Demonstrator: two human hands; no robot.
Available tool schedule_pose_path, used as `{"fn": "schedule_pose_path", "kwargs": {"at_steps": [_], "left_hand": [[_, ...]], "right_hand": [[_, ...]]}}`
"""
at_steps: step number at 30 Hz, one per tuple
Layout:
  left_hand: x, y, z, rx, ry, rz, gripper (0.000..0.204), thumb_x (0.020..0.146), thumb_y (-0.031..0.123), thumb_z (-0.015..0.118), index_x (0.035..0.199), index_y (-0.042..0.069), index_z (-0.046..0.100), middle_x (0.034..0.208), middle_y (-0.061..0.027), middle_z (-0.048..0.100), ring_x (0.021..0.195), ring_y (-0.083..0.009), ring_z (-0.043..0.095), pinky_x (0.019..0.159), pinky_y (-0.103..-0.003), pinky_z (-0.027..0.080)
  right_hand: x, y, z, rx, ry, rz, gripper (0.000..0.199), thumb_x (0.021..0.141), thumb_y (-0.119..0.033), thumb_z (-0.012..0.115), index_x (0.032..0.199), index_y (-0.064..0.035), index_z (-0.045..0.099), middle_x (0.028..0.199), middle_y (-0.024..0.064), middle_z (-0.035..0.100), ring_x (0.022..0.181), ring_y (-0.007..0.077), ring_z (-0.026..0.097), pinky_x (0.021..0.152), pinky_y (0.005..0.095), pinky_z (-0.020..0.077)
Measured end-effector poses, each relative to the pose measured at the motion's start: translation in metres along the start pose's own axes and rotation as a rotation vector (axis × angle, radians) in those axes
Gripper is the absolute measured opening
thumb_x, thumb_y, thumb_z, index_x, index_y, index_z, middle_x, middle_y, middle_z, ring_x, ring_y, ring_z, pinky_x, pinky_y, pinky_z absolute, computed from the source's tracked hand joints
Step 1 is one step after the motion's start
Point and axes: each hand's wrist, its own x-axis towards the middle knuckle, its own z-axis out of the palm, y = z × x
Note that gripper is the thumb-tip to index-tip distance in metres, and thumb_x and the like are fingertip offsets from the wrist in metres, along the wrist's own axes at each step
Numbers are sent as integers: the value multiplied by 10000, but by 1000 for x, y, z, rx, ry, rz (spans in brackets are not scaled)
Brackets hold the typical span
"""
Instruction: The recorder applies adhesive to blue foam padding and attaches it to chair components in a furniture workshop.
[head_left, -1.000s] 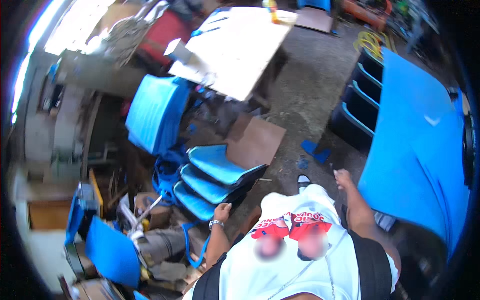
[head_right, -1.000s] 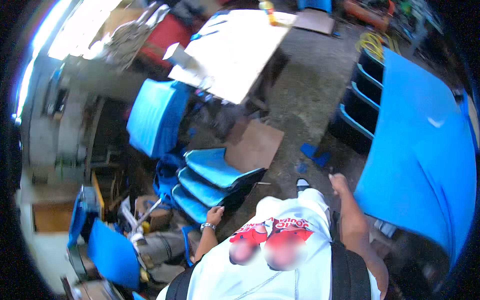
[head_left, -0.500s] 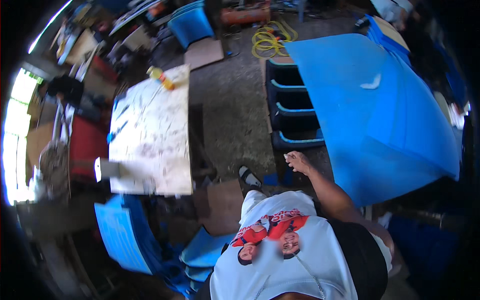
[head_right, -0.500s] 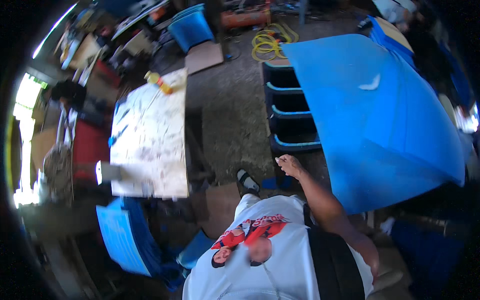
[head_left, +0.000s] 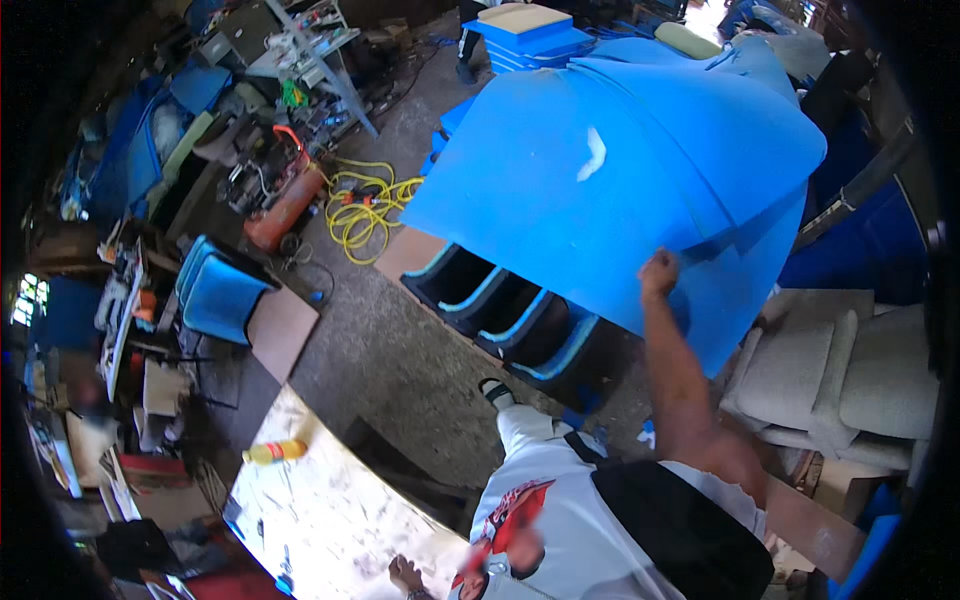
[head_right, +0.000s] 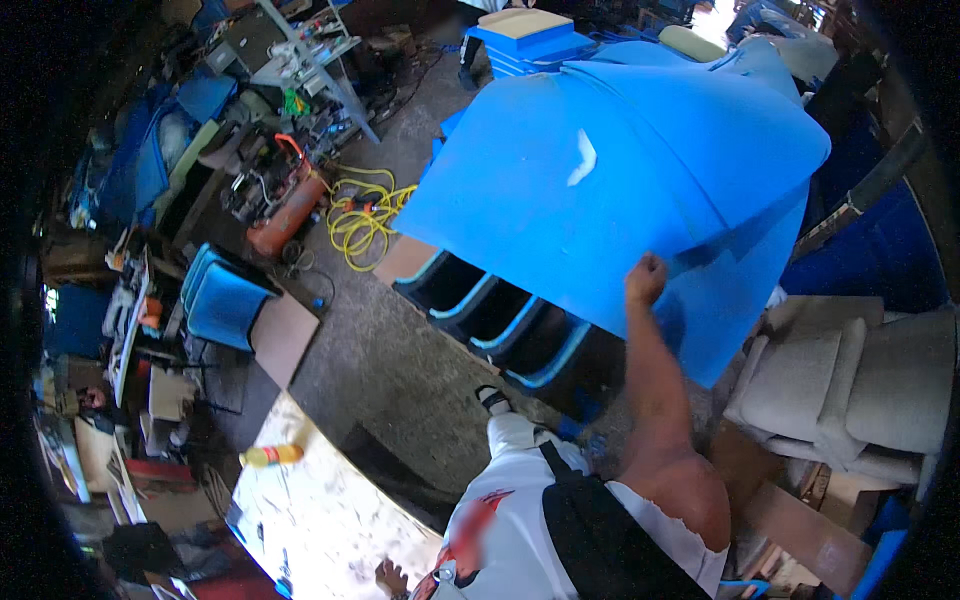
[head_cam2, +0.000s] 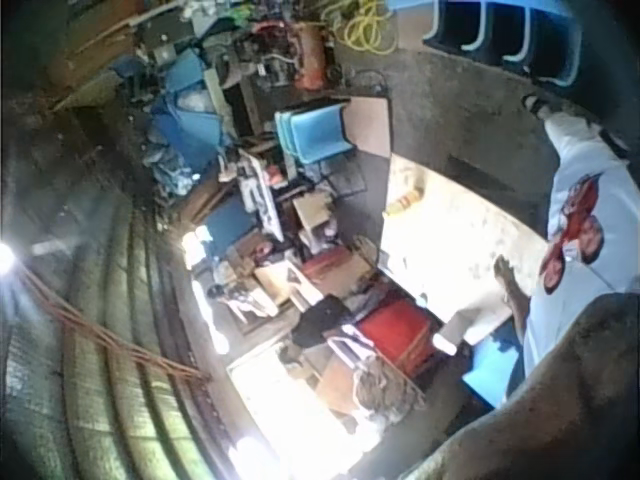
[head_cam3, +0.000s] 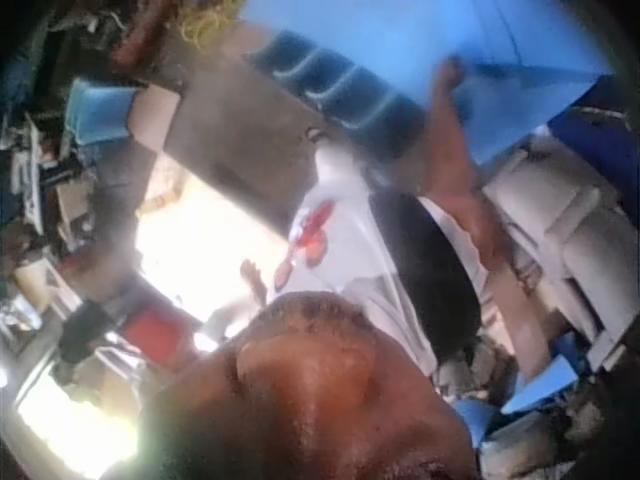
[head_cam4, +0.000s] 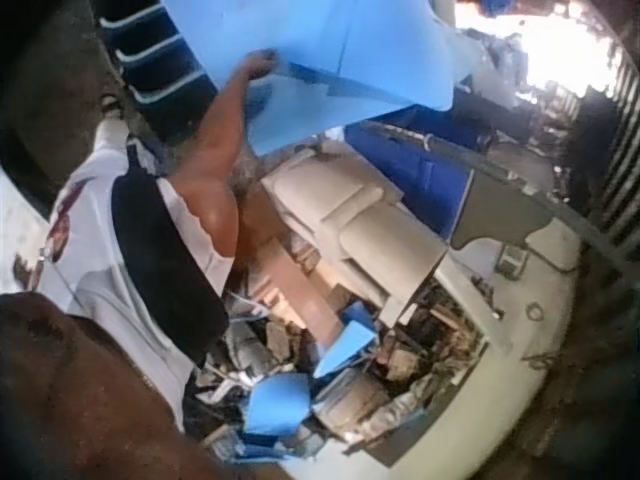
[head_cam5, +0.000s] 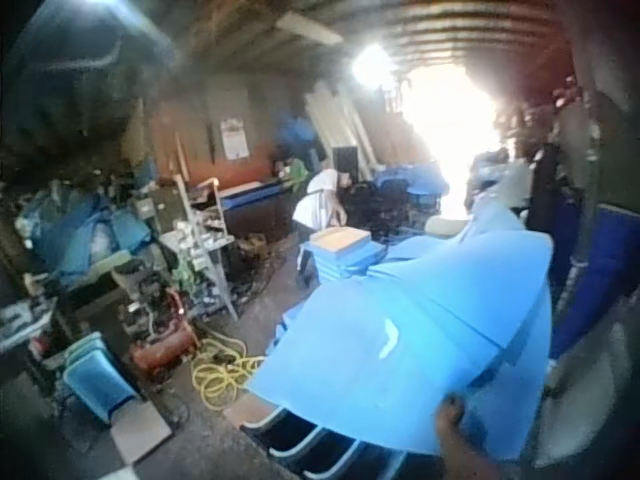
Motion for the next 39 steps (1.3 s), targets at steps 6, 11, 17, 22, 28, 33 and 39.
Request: {"fn": "schedule_pose_path", "kwargs": {"at_steps": [6, 11, 17, 22, 28, 33, 39], "left_hand": [[137, 150, 121, 126, -250, 207, 275, 969, 210, 587, 1184, 39, 584, 1041, -111, 680, 815, -251, 648, 585, -362, 496], [173, 214, 238, 101, -364, 297, 277, 961, 216, 598, 1172, 36, 589, 1041, -119, 678, 824, -258, 647, 606, -367, 496], [200, 259, 312, 82, -447, 387, 280, 952, 222, 612, 1157, 33, 595, 1041, -129, 676, 836, -266, 646, 632, -372, 496], [218, 308, 354, 93, -481, 478, 283, 944, 227, 624, 1145, 30, 600, 1041, -137, 674, 845, -272, 645, 653, -377, 496], [230, 334, 364, 164, -485, 537, 287, 934, 234, 638, 1131, 26, 606, 1041, -146, 672, 856, -281, 644, 679, -383, 496], [228, 355, 401, 232, -546, 590, 291, 927, 239, 650, 1119, 23, 611, 1040, -154, 670, 866, -287, 643, 700, -387, 496], [241, 431, 432, 370, -623, 750, 297, 917, 246, 664, 1104, 20, 617, 1040, -164, 668, 877, -295, 642, 726, -393, 496]], "right_hand": [[64, -202, -8, 647, 405, -7, 733, 917, -373, 690, 1436, 4, 336, 1403, 207, 447, 1177, 364, 544, 874, 525, 569], [67, -228, -45, 830, 578, -17, 615, 884, -370, 730, 1311, 10, 503, 1316, 212, 545, 1153, 364, 562, 810, 525, 574], [70, -248, -76, 996, 497, 90, 587, 832, -339, 786, 1266, -22, 549, 1247, 188, 590, 1072, 353, 602, 738, 482, 556], [86, -278, -97, 403, 230, -130, 602, 803, -320, 807, 1247, -25, 527, 1252, 163, 561, 1068, 338, 574, 756, 468, 522], [80, -319, -95, -37, 573, -124, 822, 782, -333, 785, 1408, 47, 411, 1340, 234, 533, 1212, 404, 534, 893, 534, 517], [163, -267, -164, -438, 462, -44, 735, 859, -388, 694, 1399, 37, 433, 1416, 286, 468, 1200, 447, 547, 1005, 522, 458], [133, -312, -92, -547, 824, -416, 763, 801, -354, 771, 1321, 116, 468, 1302, 311, 555, 1183, 419, 567, 1020, 456, 449]]}}
